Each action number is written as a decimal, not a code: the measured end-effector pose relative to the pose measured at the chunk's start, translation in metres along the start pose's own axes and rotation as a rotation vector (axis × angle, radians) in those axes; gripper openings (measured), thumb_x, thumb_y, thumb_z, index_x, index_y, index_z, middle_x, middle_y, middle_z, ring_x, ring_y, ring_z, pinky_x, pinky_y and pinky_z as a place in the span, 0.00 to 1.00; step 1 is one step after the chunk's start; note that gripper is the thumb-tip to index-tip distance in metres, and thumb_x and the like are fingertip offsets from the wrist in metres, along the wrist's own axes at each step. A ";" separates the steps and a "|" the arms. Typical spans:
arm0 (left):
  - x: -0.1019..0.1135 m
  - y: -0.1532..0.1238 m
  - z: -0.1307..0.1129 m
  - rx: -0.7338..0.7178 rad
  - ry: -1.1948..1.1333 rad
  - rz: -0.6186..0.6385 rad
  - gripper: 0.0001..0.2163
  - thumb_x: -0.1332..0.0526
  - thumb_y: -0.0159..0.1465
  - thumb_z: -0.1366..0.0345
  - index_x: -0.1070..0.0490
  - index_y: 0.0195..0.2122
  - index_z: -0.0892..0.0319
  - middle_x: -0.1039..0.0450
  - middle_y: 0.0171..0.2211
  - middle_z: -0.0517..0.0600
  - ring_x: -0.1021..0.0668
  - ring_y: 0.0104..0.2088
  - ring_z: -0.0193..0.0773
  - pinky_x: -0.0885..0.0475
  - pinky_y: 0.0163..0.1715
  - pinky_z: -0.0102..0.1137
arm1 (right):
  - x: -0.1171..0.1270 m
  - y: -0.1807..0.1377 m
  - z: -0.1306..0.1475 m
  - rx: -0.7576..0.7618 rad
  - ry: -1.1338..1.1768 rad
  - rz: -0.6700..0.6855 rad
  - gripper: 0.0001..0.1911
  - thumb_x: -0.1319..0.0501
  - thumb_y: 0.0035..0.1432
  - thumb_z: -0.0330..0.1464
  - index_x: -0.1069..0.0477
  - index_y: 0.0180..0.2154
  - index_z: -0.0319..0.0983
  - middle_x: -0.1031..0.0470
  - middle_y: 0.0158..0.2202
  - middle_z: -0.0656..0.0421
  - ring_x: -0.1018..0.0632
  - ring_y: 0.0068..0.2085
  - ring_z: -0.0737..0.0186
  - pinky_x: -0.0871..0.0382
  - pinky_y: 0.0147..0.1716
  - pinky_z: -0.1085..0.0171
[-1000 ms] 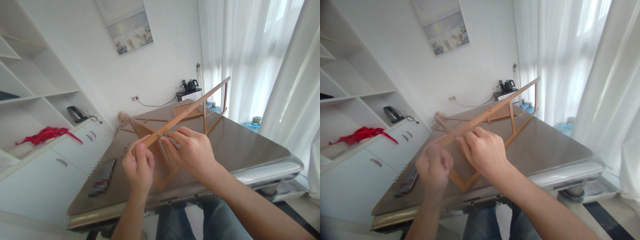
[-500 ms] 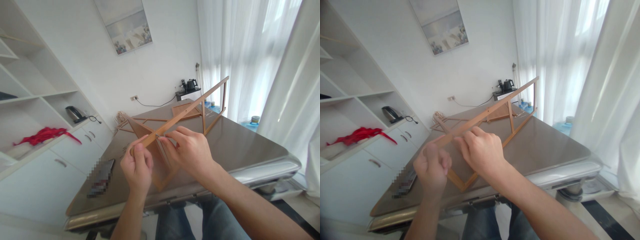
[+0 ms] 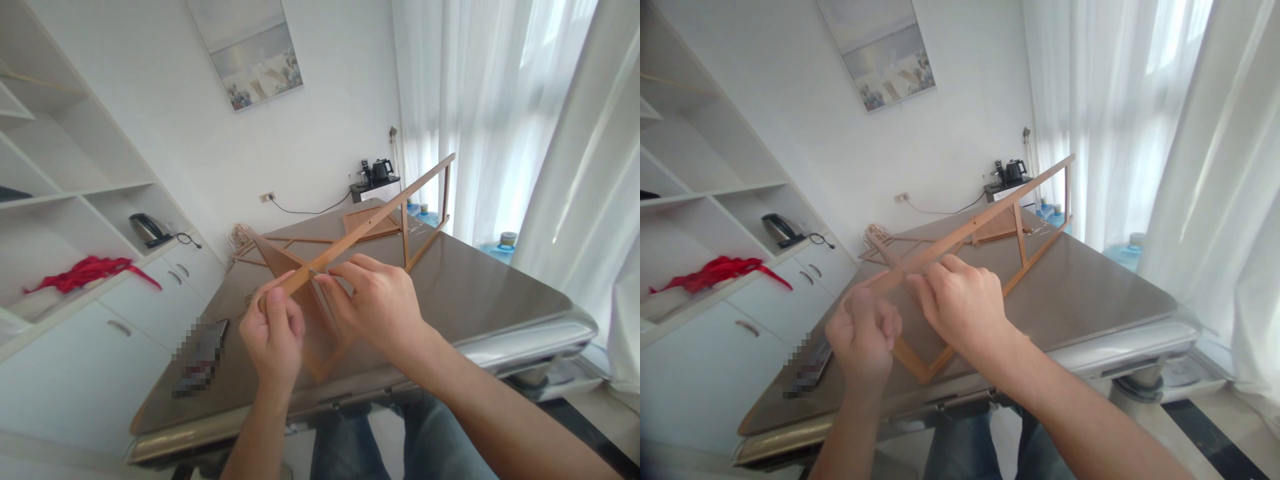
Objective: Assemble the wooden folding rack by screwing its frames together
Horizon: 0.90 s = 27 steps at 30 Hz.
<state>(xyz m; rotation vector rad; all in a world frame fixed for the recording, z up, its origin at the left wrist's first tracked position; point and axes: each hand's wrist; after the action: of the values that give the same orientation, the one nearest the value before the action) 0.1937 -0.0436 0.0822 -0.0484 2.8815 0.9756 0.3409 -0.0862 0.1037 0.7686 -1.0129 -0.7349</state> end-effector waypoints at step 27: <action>0.006 -0.007 0.004 -0.018 0.169 0.039 0.19 0.44 0.75 0.51 0.23 0.38 0.60 0.37 0.14 0.41 0.32 0.14 0.30 0.35 0.18 0.26 | 0.005 0.001 0.004 0.025 -0.027 0.115 0.13 0.43 0.73 0.37 0.21 0.39 0.44 0.24 0.32 0.60 0.26 0.27 0.65 0.53 0.24 0.63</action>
<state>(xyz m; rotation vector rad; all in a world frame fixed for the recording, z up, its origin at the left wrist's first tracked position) 0.1881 -0.0465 0.0745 -0.0796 3.0374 1.0523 0.3396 -0.0903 0.1082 0.7175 -1.0837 -0.6364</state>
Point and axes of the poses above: each hand's wrist, its own y-axis towards the middle knuckle, its own x-axis out of the back of the hand, z = x × y
